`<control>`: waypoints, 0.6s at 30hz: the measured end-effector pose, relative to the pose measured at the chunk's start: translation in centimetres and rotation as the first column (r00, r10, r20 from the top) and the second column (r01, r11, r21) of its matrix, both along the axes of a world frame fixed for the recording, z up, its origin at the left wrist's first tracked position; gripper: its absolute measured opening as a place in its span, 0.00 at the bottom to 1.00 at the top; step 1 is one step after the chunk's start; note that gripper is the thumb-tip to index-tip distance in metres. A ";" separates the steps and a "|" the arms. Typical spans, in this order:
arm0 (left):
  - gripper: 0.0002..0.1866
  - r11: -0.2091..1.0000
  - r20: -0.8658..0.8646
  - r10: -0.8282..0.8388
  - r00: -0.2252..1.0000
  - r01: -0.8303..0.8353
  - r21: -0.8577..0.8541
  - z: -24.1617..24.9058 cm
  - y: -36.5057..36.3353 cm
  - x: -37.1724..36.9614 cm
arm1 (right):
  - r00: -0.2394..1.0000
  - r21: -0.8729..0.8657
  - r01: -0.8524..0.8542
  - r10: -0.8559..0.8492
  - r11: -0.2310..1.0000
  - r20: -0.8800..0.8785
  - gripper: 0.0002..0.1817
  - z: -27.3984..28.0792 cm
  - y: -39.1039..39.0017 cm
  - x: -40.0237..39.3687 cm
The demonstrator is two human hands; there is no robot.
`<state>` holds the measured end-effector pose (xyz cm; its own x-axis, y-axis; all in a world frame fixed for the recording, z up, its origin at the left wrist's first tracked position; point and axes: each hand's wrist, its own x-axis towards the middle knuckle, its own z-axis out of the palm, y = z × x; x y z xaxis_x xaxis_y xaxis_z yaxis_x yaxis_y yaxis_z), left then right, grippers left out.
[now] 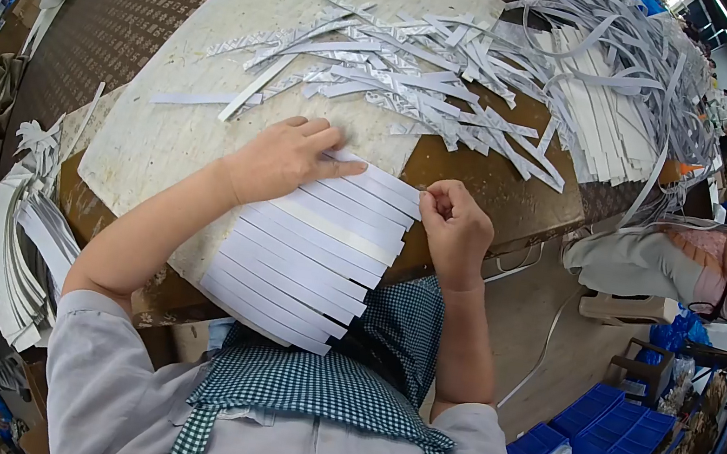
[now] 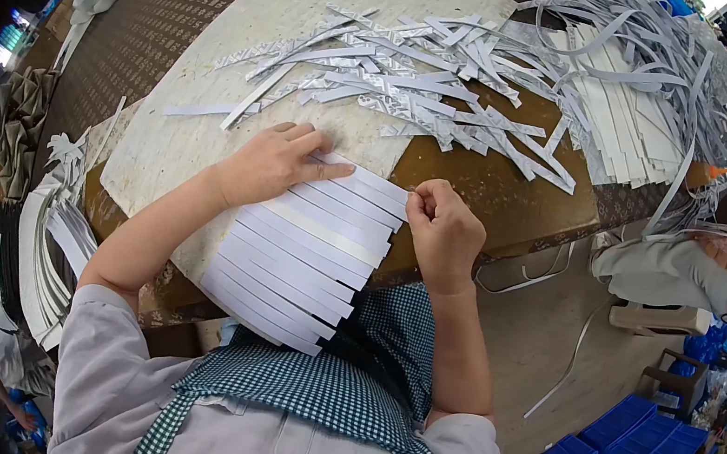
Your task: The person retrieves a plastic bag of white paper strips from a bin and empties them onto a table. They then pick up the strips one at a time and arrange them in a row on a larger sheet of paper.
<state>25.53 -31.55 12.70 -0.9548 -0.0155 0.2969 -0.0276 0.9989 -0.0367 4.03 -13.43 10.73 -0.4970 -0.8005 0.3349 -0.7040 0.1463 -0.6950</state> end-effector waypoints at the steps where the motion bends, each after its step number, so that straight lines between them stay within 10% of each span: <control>1: 0.26 1.000 -0.001 -0.004 1.000 0.004 0.010 0.2 0.2 -0.1 | 0.999 0.024 0.018 -0.017 1.000 -0.033 0.05 0.2 0.0 0.0; 9: 0.24 0.979 0.035 0.051 0.998 -0.057 0.197 -0.6 2.6 -1.3 | 0.927 -0.200 -0.086 0.004 0.976 -0.376 0.15 0.4 -4.0 -3.4; 18: 0.37 0.951 0.080 0.097 0.992 -0.116 0.288 -1.6 3.6 -2.0 | 0.963 -0.192 -0.226 0.190 0.955 -0.191 0.16 -0.5 -3.5 -0.9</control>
